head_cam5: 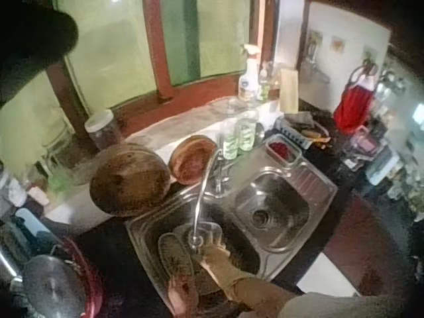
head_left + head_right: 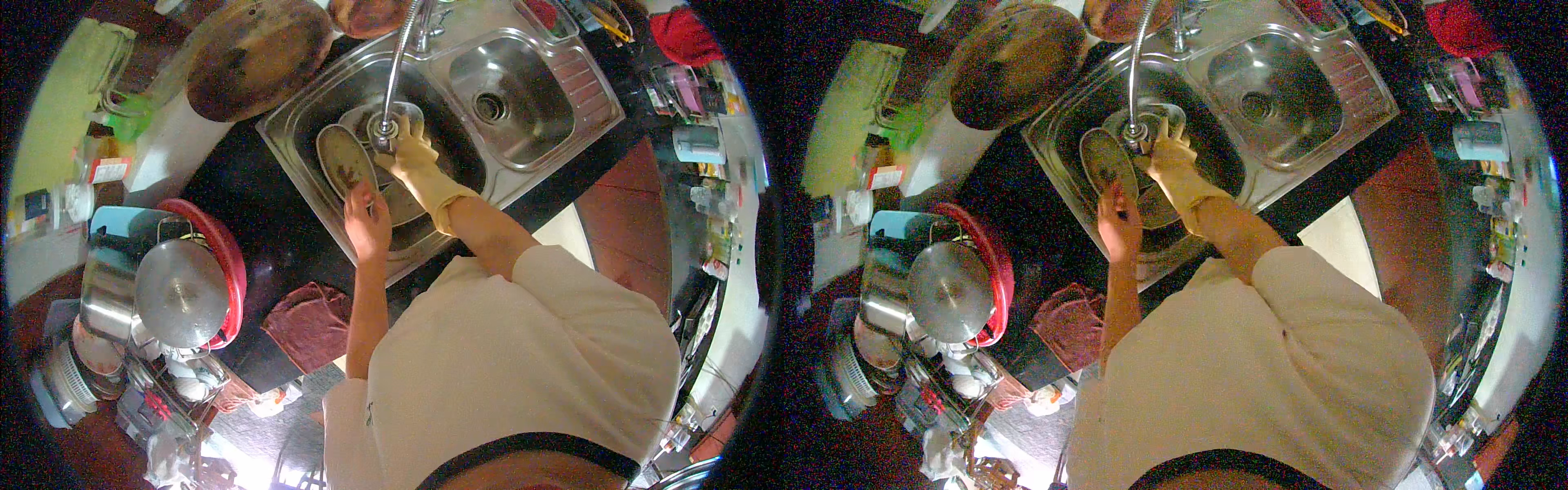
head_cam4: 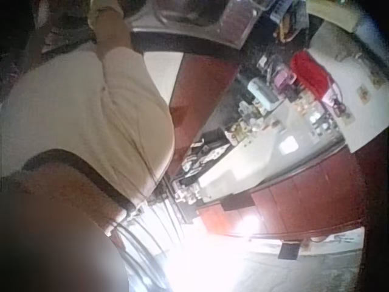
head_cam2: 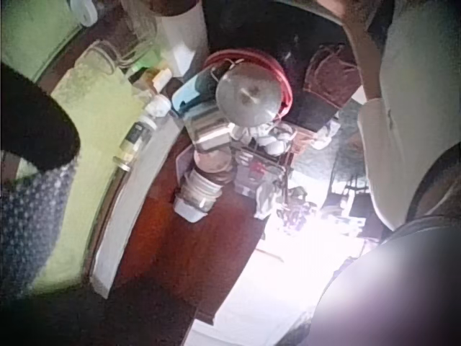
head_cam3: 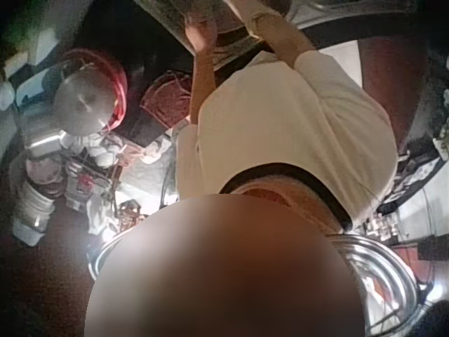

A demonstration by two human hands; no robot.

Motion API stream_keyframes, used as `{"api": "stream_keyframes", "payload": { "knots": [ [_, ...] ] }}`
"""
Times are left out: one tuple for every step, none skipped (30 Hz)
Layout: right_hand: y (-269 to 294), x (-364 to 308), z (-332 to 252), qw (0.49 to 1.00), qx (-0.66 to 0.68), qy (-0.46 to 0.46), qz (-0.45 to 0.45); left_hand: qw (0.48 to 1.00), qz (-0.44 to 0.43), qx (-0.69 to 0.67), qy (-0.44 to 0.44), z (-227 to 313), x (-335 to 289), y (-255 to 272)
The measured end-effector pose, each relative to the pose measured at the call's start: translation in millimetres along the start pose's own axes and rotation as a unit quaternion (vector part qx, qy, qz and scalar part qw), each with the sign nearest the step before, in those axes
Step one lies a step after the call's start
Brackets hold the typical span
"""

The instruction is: The person washes dishes by hand in a sink. They scrub a bowl, a plate, and a plastic container using a sponge and rinse them under running water.

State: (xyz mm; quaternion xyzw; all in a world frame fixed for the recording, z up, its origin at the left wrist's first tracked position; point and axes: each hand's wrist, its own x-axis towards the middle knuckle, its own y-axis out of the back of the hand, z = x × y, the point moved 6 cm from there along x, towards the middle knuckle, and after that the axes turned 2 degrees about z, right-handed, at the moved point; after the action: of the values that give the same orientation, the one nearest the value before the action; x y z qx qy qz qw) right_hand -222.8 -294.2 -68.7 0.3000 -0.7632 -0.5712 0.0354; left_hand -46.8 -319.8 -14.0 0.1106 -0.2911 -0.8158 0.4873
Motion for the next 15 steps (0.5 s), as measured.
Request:
{"api": "stream_keyframes", "payload": {
  "knots": [
    [-2.7, 5.9, 7.5, 1.000, 0.002, 0.000, 0.002, 0.999, -0.010, 0.031, -0.011, 13.7, 17.1, -4.1],
    [-2.5, 15.0, 13.5, 0.999, 0.010, 0.034, -0.008, 0.998, -0.019, 0.057, -0.023, 25.4, 33.5, -11.7],
    [-0.9, 23.1, 22.3, 0.997, 0.017, 0.070, -0.018, 0.998, -0.019, 0.053, -0.027, 36.4, 47.8, -17.1],
    [12.1, 10.3, 8.3, 0.986, 0.021, 0.087, -0.139, 0.996, -0.017, 0.075, -0.048, 35.4, 57.8, -9.9],
    [32.9, 14.0, 18.6, 0.986, 0.020, 0.093, -0.135, 0.993, -0.022, 0.088, -0.078, 45.5, 67.1, -13.3],
    [50.1, 17.7, 28.9, 0.984, 0.063, 0.116, -0.121, 0.988, 0.002, 0.116, -0.098, 50.8, 73.0, -14.3],
    [68.2, 22.9, 38.8, 0.979, 0.106, 0.135, -0.107, 0.988, 0.007, 0.118, -0.097, 55.0, 76.0, -16.1],
    [99.2, 29.3, 42.1, 0.979, 0.148, 0.132, -0.044, 0.993, -0.053, 0.100, -0.016, 49.1, 78.1, -22.9],
    [124.0, 37.6, 45.6, 0.973, 0.191, 0.130, 0.016, 0.988, -0.110, 0.079, 0.068, 43.2, 76.0, -29.4],
    [133.5, 73.9, 60.0, 0.969, 0.166, 0.167, 0.079, 0.989, -0.108, 0.080, 0.065, 58.7, 77.1, -34.5],
    [148.8, 100.9, 66.0, 0.967, 0.146, 0.180, 0.108, 0.982, -0.141, 0.097, 0.075, 72.1, 75.2, -44.7],
    [161.6, 125.4, 65.2, 0.963, 0.128, 0.197, 0.133, 0.974, -0.168, 0.119, 0.091, 79.2, 69.8, -52.3],
    [176.6, 134.8, 46.1, 0.965, 0.125, 0.200, 0.118, 0.974, -0.157, 0.127, 0.106, 74.8, 63.6, -54.5],
    [182.5, 179.4, 52.3, 0.944, 0.143, 0.241, 0.177, 0.978, -0.154, 0.113, 0.083, 86.3, 62.8, -75.2],
    [183.6, 217.8, 64.3, 0.919, 0.158, 0.277, 0.232, 0.981, -0.154, 0.099, 0.061, 98.3, 62.9, -97.4]
  ]
}}
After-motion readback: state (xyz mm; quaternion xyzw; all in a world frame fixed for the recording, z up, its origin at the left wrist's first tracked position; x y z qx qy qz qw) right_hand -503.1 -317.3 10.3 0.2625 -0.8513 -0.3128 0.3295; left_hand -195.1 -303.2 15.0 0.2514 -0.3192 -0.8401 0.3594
